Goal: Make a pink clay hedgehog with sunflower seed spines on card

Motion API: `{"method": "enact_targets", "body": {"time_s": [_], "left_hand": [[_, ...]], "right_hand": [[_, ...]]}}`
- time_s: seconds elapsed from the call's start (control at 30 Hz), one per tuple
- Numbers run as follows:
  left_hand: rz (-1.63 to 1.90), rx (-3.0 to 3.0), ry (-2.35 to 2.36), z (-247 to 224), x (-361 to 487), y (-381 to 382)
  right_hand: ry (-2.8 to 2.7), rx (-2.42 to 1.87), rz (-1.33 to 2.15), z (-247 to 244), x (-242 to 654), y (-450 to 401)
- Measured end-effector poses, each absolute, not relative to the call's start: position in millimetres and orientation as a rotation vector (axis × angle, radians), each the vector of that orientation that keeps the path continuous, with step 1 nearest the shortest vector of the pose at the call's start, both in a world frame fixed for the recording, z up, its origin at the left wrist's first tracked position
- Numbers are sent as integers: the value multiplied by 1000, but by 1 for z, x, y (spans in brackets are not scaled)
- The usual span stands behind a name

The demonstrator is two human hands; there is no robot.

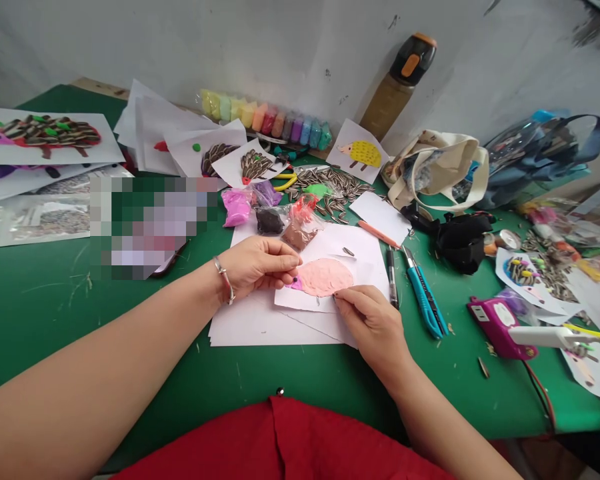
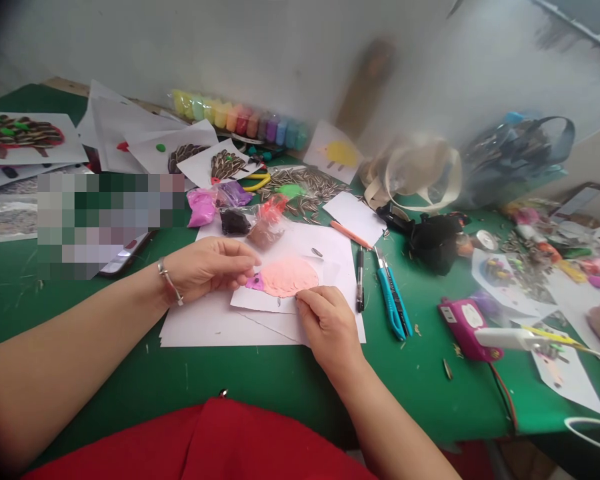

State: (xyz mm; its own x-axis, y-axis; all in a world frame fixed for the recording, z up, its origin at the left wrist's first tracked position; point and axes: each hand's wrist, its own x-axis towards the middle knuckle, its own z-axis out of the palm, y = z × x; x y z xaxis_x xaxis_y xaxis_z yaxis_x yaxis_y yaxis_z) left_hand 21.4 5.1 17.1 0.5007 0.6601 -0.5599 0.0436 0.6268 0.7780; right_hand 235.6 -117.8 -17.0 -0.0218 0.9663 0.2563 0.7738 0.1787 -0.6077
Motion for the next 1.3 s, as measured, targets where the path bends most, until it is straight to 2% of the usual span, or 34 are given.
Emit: {"method": "enact_targets", "body": {"time_s": [0.67, 1.03, 1.3], "left_hand": [[424, 835, 976, 15, 21, 6], [428, 827, 984, 16, 21, 6], [423, 823, 982, 17, 21, 6]], "right_hand": [[-1839, -1606, 452, -11, 237, -120], [-1978, -1625, 327, -11, 237, -125], [-1871, -1615, 420, -11, 240, -121]]}}
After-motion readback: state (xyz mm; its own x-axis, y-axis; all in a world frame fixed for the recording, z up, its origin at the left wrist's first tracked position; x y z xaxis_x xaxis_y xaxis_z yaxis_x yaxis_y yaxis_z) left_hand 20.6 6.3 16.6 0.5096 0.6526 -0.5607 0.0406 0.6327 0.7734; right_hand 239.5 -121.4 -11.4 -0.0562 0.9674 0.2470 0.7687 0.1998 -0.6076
